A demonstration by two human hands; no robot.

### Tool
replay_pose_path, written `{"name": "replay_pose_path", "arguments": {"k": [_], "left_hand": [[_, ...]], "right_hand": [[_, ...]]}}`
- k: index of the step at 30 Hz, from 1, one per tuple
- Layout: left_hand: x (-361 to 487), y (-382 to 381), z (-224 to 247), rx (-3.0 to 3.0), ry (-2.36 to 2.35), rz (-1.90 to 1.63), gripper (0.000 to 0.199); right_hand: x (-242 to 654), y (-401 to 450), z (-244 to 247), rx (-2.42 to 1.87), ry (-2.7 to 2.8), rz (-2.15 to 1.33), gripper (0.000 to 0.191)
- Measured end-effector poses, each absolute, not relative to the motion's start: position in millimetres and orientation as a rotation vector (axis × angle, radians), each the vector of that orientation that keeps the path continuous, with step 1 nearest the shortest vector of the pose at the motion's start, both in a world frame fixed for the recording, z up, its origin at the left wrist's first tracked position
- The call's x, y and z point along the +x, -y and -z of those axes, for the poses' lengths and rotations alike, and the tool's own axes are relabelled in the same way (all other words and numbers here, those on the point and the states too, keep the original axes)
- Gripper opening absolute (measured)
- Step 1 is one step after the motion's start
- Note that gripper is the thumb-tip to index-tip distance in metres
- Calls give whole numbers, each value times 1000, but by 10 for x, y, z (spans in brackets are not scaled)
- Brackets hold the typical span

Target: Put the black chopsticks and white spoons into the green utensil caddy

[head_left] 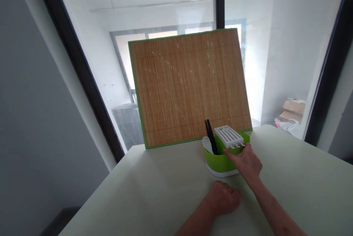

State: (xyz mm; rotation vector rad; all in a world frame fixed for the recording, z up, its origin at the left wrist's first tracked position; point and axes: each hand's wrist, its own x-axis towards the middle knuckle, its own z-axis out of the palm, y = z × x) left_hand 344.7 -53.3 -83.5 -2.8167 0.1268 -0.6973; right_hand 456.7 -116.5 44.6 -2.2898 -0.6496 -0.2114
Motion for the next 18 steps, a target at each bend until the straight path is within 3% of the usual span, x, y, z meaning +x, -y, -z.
{"name": "replay_pose_path", "arguments": {"k": [14, 18], "left_hand": [[3401, 565, 748, -2878, -74, 710, 26], [3329, 565, 604, -2871, -29, 949, 19]], "right_hand": [[4571, 1234, -35, -2180, 955, 428, 76], [4677, 1374, 88, -1989, 1034, 489, 73]]}}
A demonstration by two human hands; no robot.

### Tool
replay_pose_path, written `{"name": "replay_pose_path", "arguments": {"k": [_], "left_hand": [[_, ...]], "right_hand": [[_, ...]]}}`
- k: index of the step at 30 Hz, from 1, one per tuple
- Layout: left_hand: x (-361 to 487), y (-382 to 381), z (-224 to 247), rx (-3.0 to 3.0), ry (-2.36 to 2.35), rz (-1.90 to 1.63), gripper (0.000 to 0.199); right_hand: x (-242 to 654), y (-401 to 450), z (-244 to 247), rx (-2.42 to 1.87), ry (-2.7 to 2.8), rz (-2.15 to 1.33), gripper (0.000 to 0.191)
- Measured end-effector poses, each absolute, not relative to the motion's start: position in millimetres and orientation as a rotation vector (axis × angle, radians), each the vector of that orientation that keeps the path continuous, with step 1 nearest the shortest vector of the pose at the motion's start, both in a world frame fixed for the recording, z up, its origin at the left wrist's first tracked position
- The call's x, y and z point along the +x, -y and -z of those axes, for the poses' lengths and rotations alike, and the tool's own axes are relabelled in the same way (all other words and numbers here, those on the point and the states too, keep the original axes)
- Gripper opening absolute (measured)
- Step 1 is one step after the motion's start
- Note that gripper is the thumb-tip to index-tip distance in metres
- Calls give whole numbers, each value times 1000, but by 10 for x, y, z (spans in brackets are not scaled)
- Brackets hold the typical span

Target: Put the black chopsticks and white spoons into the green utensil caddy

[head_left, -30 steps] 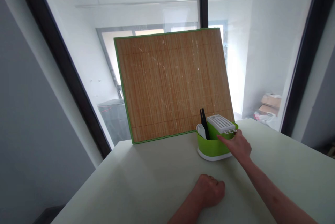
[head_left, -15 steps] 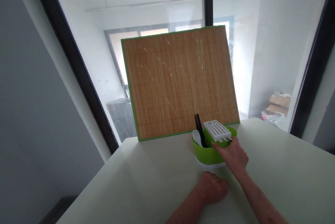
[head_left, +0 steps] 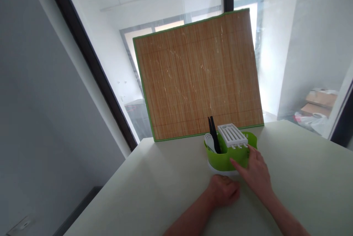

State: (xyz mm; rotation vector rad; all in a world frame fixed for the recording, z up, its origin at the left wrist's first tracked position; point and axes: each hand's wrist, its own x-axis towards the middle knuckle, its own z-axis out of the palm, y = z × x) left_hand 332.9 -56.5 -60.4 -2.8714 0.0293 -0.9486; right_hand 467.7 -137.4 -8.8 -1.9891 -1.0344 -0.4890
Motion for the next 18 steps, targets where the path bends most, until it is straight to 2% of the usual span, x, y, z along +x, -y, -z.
{"name": "replay_pose_path", "arguments": {"k": [2, 5, 7, 10, 12, 15, 18], "left_hand": [[3260, 505, 432, -2848, 148, 1267, 15], [3155, 288, 76, -2682, 754, 1800, 11], [3123, 73, -146, -2577, 1133, 1948, 22], [3167, -252, -325, -2697, 1396, 1817, 59], [3239, -408, -343, -2864, 1482, 1606, 73], [3344, -513, -318, -3034, 1535, 1338, 76], [3394, -490, -333, -3070, 1440, 1210, 62]], "right_hand": [[4724, 1490, 121, -1833, 1057, 560, 61], [4734, 1662, 163, -1600, 1245, 588, 41], [4676, 1728, 190, -1477, 1442, 550, 33], [4511, 1725, 237, -1342, 1728, 470, 31], [4395, 1682, 283, -1263, 1885, 408, 31], [4298, 1625, 376, -1169, 2016, 333, 33], [4311, 1619, 462, -1173, 2012, 265, 31]]}}
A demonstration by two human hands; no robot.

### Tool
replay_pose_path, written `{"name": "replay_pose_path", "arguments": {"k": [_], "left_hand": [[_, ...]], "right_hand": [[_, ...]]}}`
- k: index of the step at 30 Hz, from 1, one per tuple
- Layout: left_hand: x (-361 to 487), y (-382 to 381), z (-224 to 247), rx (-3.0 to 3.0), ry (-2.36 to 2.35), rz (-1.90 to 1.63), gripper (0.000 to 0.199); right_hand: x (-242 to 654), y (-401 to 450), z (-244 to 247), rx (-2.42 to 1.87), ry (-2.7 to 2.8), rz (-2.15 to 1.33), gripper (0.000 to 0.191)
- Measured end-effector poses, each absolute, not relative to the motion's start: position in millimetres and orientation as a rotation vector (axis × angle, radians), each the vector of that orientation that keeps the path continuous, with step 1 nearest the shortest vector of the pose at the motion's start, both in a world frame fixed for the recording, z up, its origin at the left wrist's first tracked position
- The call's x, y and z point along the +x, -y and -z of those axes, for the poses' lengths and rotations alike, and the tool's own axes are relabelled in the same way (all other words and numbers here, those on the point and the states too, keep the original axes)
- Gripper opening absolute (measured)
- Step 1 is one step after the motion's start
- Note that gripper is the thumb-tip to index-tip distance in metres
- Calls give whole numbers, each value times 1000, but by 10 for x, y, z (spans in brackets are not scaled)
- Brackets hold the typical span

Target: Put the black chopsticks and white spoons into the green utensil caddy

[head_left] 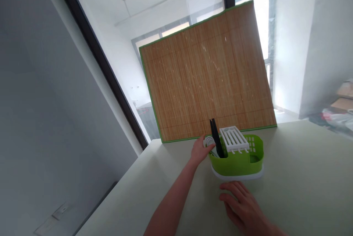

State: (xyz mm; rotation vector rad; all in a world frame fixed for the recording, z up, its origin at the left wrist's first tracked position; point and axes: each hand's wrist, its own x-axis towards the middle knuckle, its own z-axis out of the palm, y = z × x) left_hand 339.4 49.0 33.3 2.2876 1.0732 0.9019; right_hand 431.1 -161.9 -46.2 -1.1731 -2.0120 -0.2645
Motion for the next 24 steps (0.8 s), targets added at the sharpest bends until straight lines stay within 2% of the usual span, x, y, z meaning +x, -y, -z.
{"name": "replay_pose_path", "arguments": {"k": [4, 9, 17, 24], "left_hand": [[3398, -336, -440, 2511, -1115, -954, 33], [3427, -99, -551, 2734, -1221, -1028, 21], [3525, -37, -552, 2890, -1256, -733, 28], [3545, -44, -470, 2812, -1124, -854, 30]], "right_hand": [[4362, 1662, 494, -1195, 1973, 228, 28], [4289, 1691, 429, -1135, 1952, 258, 28], [4227, 1673, 493, -1148, 1965, 218, 28], [4222, 1653, 535, -1174, 2016, 142, 26]]}}
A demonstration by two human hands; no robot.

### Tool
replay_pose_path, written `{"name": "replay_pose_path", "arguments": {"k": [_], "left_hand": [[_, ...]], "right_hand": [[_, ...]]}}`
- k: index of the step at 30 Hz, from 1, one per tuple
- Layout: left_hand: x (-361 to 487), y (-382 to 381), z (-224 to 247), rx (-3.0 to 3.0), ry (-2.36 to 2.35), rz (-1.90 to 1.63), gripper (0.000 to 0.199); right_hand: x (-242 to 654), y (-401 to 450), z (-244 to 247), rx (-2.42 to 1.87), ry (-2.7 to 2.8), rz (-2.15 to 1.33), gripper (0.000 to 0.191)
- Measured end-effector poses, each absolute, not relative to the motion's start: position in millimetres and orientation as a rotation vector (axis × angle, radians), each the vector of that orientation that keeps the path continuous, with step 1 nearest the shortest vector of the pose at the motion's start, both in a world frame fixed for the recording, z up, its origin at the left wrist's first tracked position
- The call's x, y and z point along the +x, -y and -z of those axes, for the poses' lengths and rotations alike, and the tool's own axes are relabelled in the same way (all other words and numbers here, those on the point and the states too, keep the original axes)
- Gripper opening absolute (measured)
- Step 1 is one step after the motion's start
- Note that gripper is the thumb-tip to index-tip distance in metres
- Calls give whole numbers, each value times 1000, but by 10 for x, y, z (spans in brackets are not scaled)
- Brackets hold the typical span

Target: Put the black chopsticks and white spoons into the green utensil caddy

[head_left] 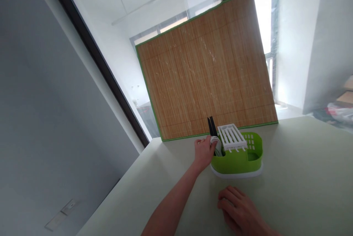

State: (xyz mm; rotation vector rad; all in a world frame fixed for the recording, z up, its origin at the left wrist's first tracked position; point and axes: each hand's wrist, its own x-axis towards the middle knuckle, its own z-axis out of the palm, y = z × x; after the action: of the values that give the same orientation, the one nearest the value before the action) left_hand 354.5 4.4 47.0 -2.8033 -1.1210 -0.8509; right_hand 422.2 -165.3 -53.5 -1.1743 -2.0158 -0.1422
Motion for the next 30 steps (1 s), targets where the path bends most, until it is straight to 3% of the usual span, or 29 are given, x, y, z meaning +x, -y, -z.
{"name": "replay_pose_path", "arguments": {"k": [5, 8, 12, 15, 18, 22, 24, 30], "left_hand": [[3548, -135, -374, -2714, 1313, 1254, 36], [3563, -262, -378, -2673, 1502, 1687, 39], [3518, -478, -566, -2560, 1582, 2410, 45], [3288, -627, -804, -2440, 1518, 2576, 48], [2828, -718, -980, -2593, 1514, 2186, 46], [2035, -710, -950, -2696, 1696, 903, 43], [1659, -668, -828, -2565, 1762, 449, 41], [828, -525, -360, -2376, 1962, -9, 36]], "right_hand": [[4219, 1664, 524, -1179, 2046, 93, 23], [4225, 1669, 532, -1198, 2051, 78, 24], [4245, 1670, 575, -1221, 2066, 41, 24], [4265, 1677, 592, -1227, 2079, 15, 25], [4282, 1686, 587, -1217, 2092, -4, 26], [4287, 1687, 600, -1209, 2111, 10, 26], [4275, 1686, 620, -1198, 2136, 9, 25], [4236, 1687, 663, -1148, 2179, 12, 24]]}}
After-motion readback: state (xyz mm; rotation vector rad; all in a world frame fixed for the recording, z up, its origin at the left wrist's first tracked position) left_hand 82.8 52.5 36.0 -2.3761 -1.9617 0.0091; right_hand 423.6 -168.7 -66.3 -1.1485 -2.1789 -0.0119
